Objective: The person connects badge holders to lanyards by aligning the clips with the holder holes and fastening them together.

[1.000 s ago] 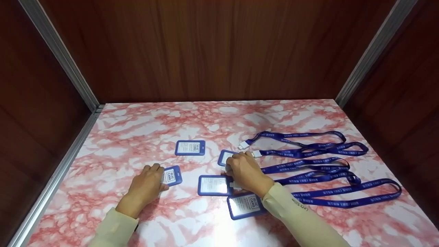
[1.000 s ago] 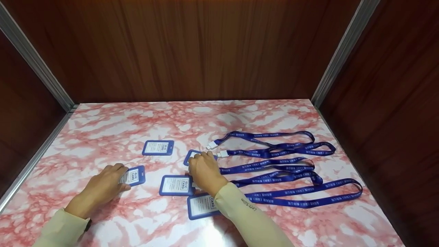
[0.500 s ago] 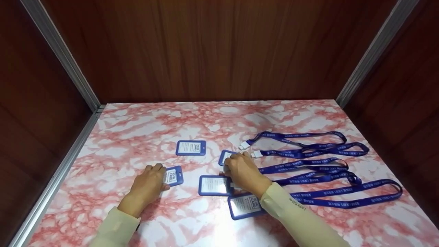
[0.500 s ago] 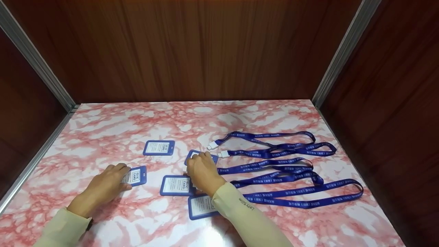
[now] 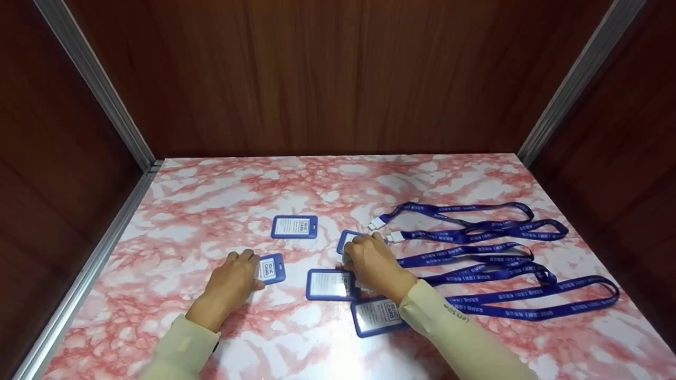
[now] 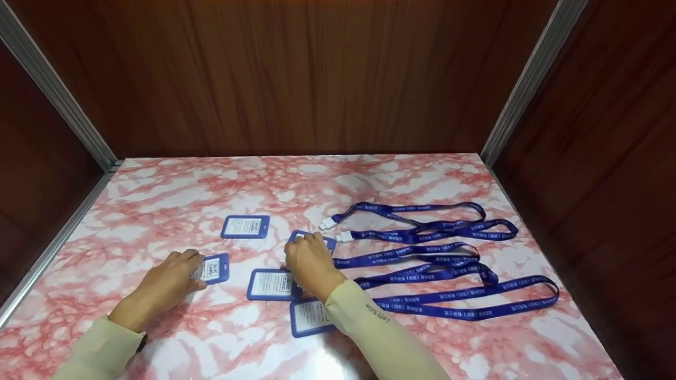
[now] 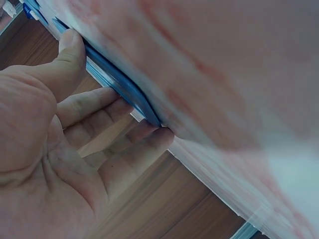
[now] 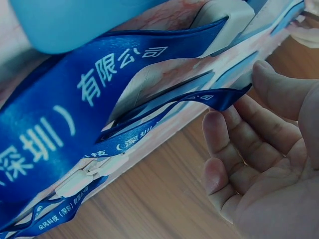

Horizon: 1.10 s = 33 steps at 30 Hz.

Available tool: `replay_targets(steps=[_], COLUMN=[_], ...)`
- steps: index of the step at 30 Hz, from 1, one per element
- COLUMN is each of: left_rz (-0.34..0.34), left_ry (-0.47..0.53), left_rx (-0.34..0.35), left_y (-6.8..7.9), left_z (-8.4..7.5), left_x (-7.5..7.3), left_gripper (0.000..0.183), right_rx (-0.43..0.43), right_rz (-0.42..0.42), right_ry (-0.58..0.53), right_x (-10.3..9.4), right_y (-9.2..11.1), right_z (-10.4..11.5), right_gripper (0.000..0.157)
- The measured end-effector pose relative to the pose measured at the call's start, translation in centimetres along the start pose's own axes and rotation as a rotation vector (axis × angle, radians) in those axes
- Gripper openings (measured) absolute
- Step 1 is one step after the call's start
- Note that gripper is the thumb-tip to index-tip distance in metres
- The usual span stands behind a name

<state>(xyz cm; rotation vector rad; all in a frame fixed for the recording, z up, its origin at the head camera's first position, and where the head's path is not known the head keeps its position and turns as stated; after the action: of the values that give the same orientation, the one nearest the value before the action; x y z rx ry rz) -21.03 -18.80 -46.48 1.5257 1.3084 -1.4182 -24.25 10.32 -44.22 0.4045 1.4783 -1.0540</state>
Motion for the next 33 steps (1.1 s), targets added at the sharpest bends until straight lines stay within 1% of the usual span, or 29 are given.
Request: replay_targets(steps=[6,12,15,19,25,29,33], left_rz=[-0.002,-0.002,0.022,0.051,0.044,0.050,0.037], left_ry=[-0.007,-0.009,-0.019,-0.033,-0.007,0.001,-0.003], left_rx=[0.000,0.003,-0.011,-0.029,-0.036,-0.038,-0.023], left_y=[-0.3,-0.5,-0.6,-0.9,-1.0,-1.0,-1.0], left_z=[-0.1,-0.3,-0.5,-0.7,-0.9,-0.9,-0.8], left_x=[0.1,0.2,0.2,0.1,0.1,0.2,0.3], left_gripper=[0.054,0.056,0.058,0.061,0.061,0.061,0.059], right_rx=[0.009,0.023,0.022,0.011,-0.014,-0.007,0.014], right_rz=[0.013,0.031,0.033,0.013,-0.018,-0.002,0.020], right_ry=[-0.001,-0.006,0.004,0.021,0.004,-0.009,-0.023], right_x=[0.0,0.0,0.1,0.2,0.3,0.4,0.5], right_y=[-0.1,-0.3,-0.4,-0.4,-0.5,-0.5,-0.7], right_z=[0.1,0.2,0.2,0.1,0.3,0.4,0.4], right_gripper=[0.011,0.010,0.010,0.010,0.011,0.009,0.008])
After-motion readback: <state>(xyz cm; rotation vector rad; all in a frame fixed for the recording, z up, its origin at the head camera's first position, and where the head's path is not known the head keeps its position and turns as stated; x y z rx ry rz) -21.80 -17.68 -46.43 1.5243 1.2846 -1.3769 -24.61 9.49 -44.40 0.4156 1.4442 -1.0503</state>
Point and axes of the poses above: each hand's wrist, its own y-axis away from the middle knuckle, its own x-axis out of the palm, z = x × y, the point moved 2 cm from there along -y, towards the middle knuckle, and after that the axes turned 5 degrees about -z, right-handed, at the moved point
